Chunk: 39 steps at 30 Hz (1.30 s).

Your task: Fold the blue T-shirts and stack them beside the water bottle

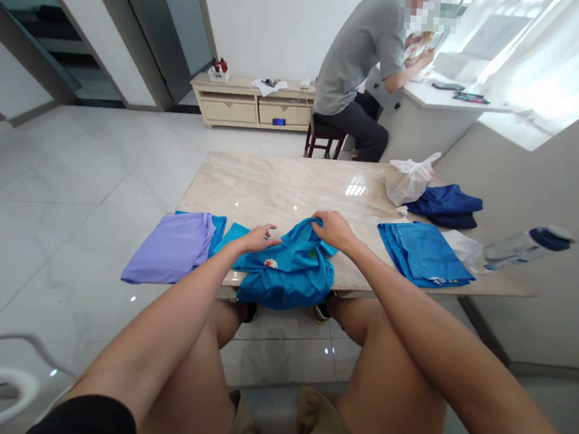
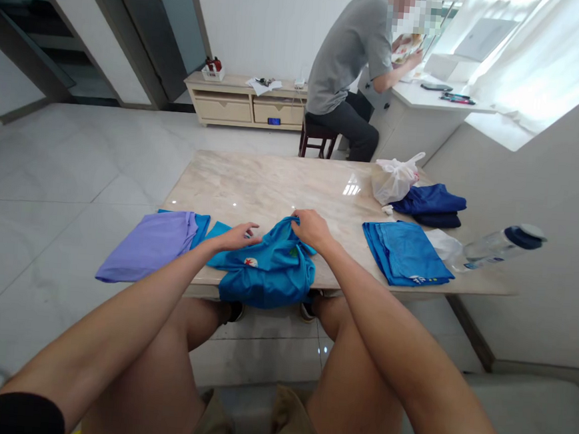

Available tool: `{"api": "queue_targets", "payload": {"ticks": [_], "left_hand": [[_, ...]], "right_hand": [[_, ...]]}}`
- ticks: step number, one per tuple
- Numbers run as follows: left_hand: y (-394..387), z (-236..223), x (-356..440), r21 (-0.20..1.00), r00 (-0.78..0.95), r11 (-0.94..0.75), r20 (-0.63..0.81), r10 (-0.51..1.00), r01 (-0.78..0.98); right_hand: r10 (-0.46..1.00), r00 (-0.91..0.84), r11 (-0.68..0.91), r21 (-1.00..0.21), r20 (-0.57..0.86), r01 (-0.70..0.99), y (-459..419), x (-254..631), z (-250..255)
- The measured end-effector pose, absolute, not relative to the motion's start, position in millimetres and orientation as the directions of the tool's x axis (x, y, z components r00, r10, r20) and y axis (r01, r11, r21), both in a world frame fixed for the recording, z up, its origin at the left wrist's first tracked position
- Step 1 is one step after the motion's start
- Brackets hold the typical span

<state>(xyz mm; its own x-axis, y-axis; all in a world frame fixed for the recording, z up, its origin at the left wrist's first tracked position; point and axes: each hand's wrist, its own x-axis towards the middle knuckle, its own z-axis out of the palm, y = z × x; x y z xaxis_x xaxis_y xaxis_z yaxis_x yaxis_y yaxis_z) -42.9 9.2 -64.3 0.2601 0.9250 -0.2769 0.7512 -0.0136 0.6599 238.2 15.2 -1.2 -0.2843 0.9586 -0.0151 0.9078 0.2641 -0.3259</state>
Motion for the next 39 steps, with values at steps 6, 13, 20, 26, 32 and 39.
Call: {"api": "queue_targets", "payload": {"ticks": [6,13,20,26,32,39], "left_hand": [[4.8,-61.6,-1.8,0.731,0.354,-0.034,-0.288,0.89,0.682],[9.9,-28.8,-6.6,0.883,0.51,-0.064,-0.208,0.835,0.465],[-7.7,37.4,-37.5,0.881,0.471,-0.199,-0.03,0.882,0.43],[-18.7,56.1,-52.7,0.864,0.317,-0.264,0.129,0.939,0.43],[-18.3,55.5,-60.3,0.872,0.253,-0.264,0.17,0.953,0.412],[-17.3,52.7,-82.9,0.901,0.227,-0.167,0.079,0.971,0.399]], "right_hand": [[0.963,-0.242,0.27,-0.419,0.12,0.867,11.4,223.1,3.6],[0.986,-0.042,0.147,-0.712,0.163,0.687,4.6,228.8,18.0],[0.979,-0.068,0.197,-0.804,0.192,0.561,3.7,252.8,35.1],[0.894,-0.442,0.166,-0.865,-0.071,0.474,-8.1,258.9,45.2],[0.759,-0.605,0.294,-0.703,-0.24,0.648,-7.2,253.0,38.3],[0.921,-0.372,0.385,-0.439,0.119,0.812,10.3,264.1,37.7]]}}
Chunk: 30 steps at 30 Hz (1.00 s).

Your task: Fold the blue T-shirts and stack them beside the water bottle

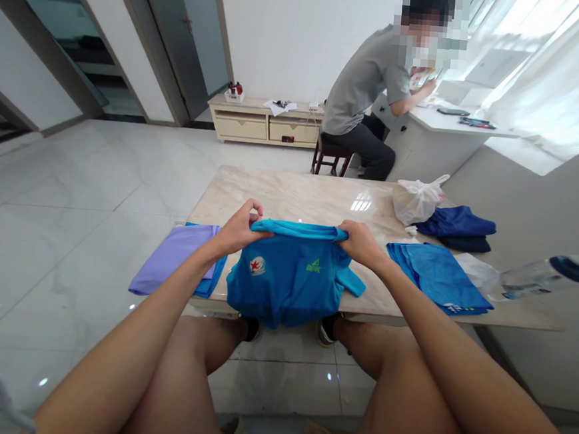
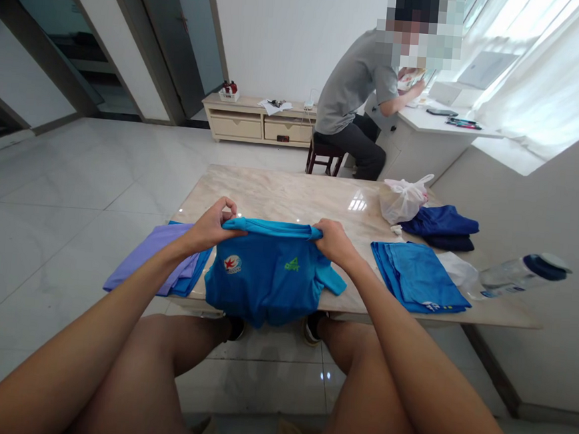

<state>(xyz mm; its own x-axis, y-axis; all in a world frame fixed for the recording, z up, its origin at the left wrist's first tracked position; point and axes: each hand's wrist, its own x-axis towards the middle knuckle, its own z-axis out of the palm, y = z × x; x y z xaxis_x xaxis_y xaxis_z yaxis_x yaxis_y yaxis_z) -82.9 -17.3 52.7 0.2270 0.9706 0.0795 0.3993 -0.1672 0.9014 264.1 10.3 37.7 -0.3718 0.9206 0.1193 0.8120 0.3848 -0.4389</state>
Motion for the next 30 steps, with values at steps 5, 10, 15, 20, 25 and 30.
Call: {"api": "queue_targets", "payload": {"ticks": [5,10,15,20,25,30], "left_hand": [[-23.4,49.2,-100.8,0.767,0.389,-0.107,-0.196,0.9,0.633],[-23.1,47.1,-113.1,0.613,0.33,-0.076,-0.313,0.891,0.786],[-25.5,50.0,-115.0,0.675,0.294,-0.168,-0.077,0.953,0.719],[-30.5,56.4,-106.7,0.821,0.293,-0.196,0.037,0.955,0.537],[-30.7,63.3,-106.8,0.841,0.239,-0.211,0.101,0.966,0.498],[-35.4,71.0,-113.1,0.805,0.211,-0.205,0.101,0.972,0.557]], "right_hand": [[0.903,-0.159,0.367,-0.526,0.399,0.767,7.3,274.3,42.8],[0.861,-0.06,0.378,-0.557,0.505,0.74,1.0,269.5,46.5],[0.835,0.017,0.365,-0.578,0.549,0.729,4.1,272.3,45.5],[0.801,0.095,0.339,-0.579,0.591,0.741,6.7,281.3,45.9],[0.784,0.081,0.346,-0.542,0.615,0.766,4.8,283.3,46.7],[0.774,0.047,0.386,-0.53,0.631,0.755,4.2,281.4,46.6]]}}
